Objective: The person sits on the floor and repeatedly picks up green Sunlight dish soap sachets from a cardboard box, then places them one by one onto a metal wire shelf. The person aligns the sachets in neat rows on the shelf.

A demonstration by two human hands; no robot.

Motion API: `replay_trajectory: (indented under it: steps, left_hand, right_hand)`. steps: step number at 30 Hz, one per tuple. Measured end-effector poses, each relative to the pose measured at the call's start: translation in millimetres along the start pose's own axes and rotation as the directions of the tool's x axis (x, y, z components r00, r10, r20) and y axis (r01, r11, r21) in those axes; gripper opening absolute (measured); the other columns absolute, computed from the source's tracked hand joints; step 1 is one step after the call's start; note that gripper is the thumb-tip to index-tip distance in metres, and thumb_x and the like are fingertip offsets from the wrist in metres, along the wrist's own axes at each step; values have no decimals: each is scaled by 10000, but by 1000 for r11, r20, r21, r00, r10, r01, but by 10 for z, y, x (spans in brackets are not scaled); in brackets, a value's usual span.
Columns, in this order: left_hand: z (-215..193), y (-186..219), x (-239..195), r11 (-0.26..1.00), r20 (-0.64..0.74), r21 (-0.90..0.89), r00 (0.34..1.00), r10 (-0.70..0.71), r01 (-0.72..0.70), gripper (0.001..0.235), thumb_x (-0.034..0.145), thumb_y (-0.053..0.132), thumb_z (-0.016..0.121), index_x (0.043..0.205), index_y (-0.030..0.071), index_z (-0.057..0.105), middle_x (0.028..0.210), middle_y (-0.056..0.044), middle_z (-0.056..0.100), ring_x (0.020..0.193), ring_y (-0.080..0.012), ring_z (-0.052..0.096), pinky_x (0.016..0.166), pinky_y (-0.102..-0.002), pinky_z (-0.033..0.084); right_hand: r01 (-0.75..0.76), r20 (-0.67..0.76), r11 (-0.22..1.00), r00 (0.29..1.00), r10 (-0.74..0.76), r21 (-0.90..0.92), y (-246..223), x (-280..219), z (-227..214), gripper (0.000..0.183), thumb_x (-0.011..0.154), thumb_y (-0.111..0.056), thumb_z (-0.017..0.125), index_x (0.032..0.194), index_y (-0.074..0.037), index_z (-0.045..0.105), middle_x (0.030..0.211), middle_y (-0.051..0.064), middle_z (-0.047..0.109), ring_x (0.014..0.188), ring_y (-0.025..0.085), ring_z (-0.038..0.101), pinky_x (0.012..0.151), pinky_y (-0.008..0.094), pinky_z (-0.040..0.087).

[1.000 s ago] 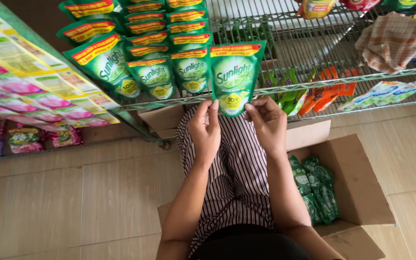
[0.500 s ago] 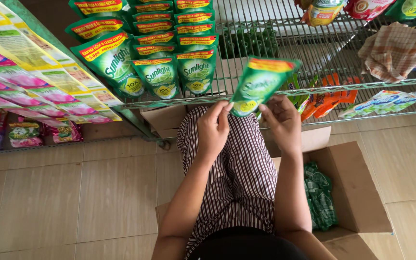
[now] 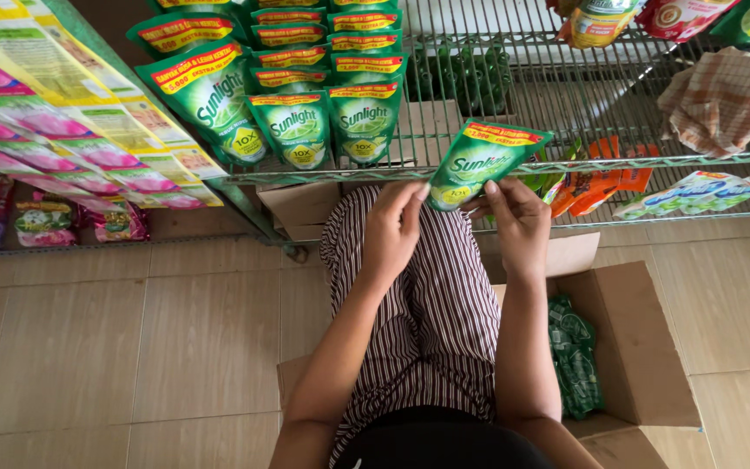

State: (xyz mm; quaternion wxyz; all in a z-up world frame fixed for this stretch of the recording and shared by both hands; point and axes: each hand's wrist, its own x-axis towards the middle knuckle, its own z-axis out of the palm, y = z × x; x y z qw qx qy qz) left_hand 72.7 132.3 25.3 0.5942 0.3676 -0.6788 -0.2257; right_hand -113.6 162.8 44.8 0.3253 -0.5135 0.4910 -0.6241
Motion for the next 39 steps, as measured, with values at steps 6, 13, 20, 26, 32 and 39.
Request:
replay_trajectory:
  steps: [6,13,20,26,32,39]
  left_hand:
    - [-302,-150,190,981,-203,184,979,-22,60,265,993,156,715,1175,7,595,1026,-120,636,893,-250,673,762,-362,565]
    - [-290,-499,491,772,-63,634,998,2,39,419,911,316,783,1058,18,528,1042,-123,572,869,-301,699,709,-403,594]
    - [-172,-722,533,702,-83,712,995,59,18,455,908,345,755,1115,5,535,1071,-139,567,901,-319,709,709,-392,612]
    - [-93,-823,559,659,-59,752,998,38,19,483,885,373,765,1094,0,538,1117,-146,589,901,-293,723,676,-365,618]
    - [4,-929,649,627,-85,779,993,75,19,525,869,423,758,1081,1,528,1195,-164,588,915,-279,734,677,-347,626]
    - [-38,-849,583,695,-105,717,994,34,52,494,910,378,749,1134,-12,545,1210,-191,578,907,-334,728,652,-378,618]
  right_hand:
    - [-7,-32,999,999,8,45,82,17,62,121,1083,-49,604,1063,54,665,918,86,730,815,153,754,705,270,611]
    - [-16,-39,999,999,18,52,32,-37,229,137,1085,-58,606,1076,60,674,883,101,741,788,142,725,735,281,605]
    - [-19,-38,995,999,23,98,43,-20,290,137,1076,-66,611,1078,56,673,875,105,741,774,146,727,728,281,606]
    - [-42,-36,996,998,45,77,77,-8,306,147,1076,-68,605,1101,54,681,877,102,737,774,144,720,727,277,603]
    - [-34,-38,995,999,37,97,35,-9,325,137,1072,-62,609,1087,58,673,883,100,736,785,142,723,733,277,604]
    - [-13,-64,1000,998,13,0,-93,-5,338,159,1095,-79,590,1047,51,666,878,101,737,793,138,733,766,277,605]
